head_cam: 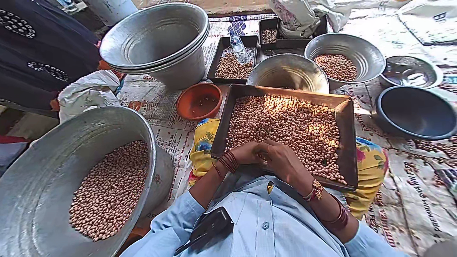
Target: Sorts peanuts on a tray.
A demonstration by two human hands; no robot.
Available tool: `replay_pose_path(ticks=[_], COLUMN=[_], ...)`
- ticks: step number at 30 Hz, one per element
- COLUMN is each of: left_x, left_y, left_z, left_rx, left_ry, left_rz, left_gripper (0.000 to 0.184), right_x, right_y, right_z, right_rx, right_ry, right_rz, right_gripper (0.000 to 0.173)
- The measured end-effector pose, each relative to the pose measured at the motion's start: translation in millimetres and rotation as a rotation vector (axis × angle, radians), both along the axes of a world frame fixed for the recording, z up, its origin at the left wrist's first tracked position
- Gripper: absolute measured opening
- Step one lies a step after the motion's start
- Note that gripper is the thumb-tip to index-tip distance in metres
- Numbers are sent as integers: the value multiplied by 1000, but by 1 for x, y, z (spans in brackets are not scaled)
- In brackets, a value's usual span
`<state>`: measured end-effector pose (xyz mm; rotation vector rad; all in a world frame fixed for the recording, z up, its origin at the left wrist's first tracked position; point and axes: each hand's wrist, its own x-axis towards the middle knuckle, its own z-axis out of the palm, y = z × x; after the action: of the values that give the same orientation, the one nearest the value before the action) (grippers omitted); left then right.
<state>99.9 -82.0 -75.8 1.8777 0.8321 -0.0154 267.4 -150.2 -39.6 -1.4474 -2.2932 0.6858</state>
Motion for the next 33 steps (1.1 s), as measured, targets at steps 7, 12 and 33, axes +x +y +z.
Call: replay_pose_path(ticks=[7, 12, 33], left_x=[-56, -63, 80], left_y=[52, 75, 78], left_z=[48, 52, 43], left_rx=[534, 727, 588], left_ry=[173, 193, -135], left_rz=[555, 648, 449], left_gripper=[10, 26, 30], right_x=[54, 114, 113], right_y=[0, -6, 16], right_z=[-3, 3, -15], right_rx=[-3, -249, -127], right_ry=[-26, -241, 338], right_rz=[-202, -592, -544], right_gripper=[25, 40, 36])
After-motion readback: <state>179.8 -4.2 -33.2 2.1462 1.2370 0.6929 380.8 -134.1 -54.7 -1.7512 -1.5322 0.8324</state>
